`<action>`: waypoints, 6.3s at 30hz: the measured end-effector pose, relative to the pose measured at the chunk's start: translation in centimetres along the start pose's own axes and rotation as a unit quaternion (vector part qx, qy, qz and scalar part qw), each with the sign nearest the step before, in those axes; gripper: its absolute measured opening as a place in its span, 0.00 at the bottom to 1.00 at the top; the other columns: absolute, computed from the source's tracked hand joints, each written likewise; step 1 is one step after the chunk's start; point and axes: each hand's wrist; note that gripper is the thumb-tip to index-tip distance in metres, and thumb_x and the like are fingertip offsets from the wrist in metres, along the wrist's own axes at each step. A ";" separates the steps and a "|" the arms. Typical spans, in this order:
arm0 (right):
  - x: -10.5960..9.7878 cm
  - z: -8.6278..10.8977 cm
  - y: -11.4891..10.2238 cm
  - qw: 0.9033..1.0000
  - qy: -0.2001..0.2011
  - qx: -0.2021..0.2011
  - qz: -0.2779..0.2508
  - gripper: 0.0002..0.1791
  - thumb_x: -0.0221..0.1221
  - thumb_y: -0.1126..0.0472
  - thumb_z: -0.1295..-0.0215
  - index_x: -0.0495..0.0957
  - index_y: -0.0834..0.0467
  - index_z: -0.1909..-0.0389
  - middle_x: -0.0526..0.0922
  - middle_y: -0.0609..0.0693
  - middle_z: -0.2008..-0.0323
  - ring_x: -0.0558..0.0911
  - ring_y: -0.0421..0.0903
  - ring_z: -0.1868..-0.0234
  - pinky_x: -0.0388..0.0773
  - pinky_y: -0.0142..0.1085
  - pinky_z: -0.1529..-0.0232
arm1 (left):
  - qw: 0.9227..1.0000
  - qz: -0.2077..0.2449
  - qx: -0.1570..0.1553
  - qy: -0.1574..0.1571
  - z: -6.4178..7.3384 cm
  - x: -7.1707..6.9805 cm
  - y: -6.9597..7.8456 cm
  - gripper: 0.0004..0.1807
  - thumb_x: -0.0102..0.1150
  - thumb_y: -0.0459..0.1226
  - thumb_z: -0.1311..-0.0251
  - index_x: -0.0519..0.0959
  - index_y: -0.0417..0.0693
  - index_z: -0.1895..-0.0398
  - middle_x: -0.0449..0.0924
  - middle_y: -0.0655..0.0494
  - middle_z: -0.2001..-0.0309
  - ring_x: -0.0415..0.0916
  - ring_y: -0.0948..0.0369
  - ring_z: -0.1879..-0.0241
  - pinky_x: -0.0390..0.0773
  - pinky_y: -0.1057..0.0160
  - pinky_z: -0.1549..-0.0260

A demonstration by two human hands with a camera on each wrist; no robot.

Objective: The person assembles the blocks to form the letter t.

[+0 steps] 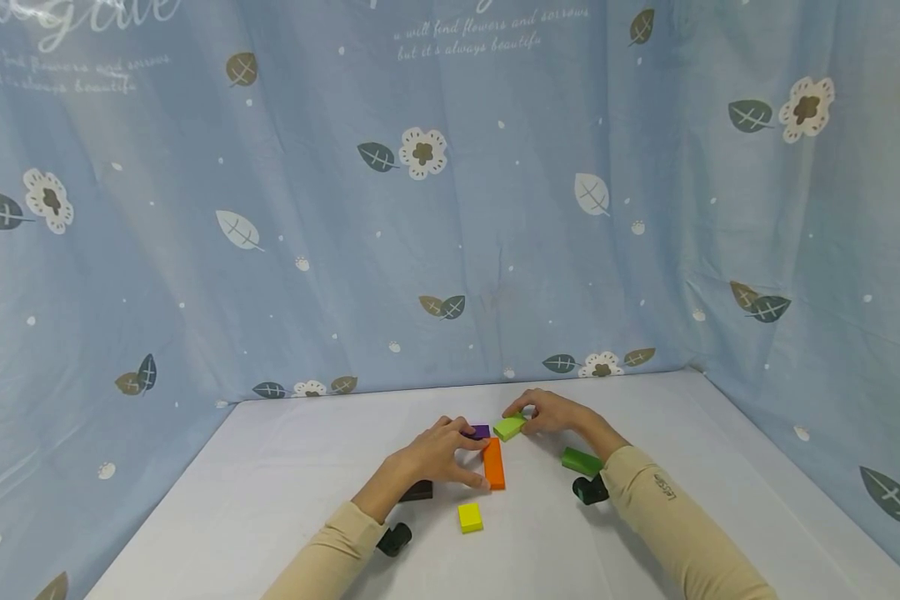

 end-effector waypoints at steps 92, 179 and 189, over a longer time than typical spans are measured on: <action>1.6 0.6 -0.6 1.000 0.021 0.007 0.010 0.18 0.67 0.62 0.40 0.80 0.58 0.49 0.80 0.52 0.58 0.76 0.48 0.60 0.75 0.30 0.62 | 1.000 -0.005 0.006 0.005 0.1 0.2 -0.2 0.43 0.64 0.70 0.56 0.73 0.68 0.35 0.72 0.57 0.37 0.66 0.57 0.44 0.76 0.56 0.46; 1.7 1.7 -1.9 0.996 0.061 0.000 0.064 0.23 0.67 0.57 0.38 0.78 0.58 0.43 0.78 0.57 0.53 0.77 0.48 0.61 0.78 0.35 0.58 | 1.000 -0.006 0.014 0.003 0.3 -0.1 -0.1 0.42 0.66 0.67 0.54 0.73 0.65 0.35 0.72 0.56 0.37 0.66 0.56 0.43 0.75 0.54 0.45; 2.8 2.7 -4.0 0.990 0.079 0.003 0.120 0.24 0.67 0.50 0.40 0.80 0.56 0.45 0.79 0.54 0.51 0.76 0.50 0.51 0.76 0.51 0.45 | 1.000 -0.003 0.012 0.002 0.3 -0.1 0.0 0.42 0.67 0.67 0.55 0.73 0.66 0.35 0.72 0.57 0.37 0.66 0.56 0.43 0.75 0.55 0.45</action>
Point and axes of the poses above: each hand's wrist, its own z-axis away from the middle knuckle, its own x-axis out of the palm, y = z × x
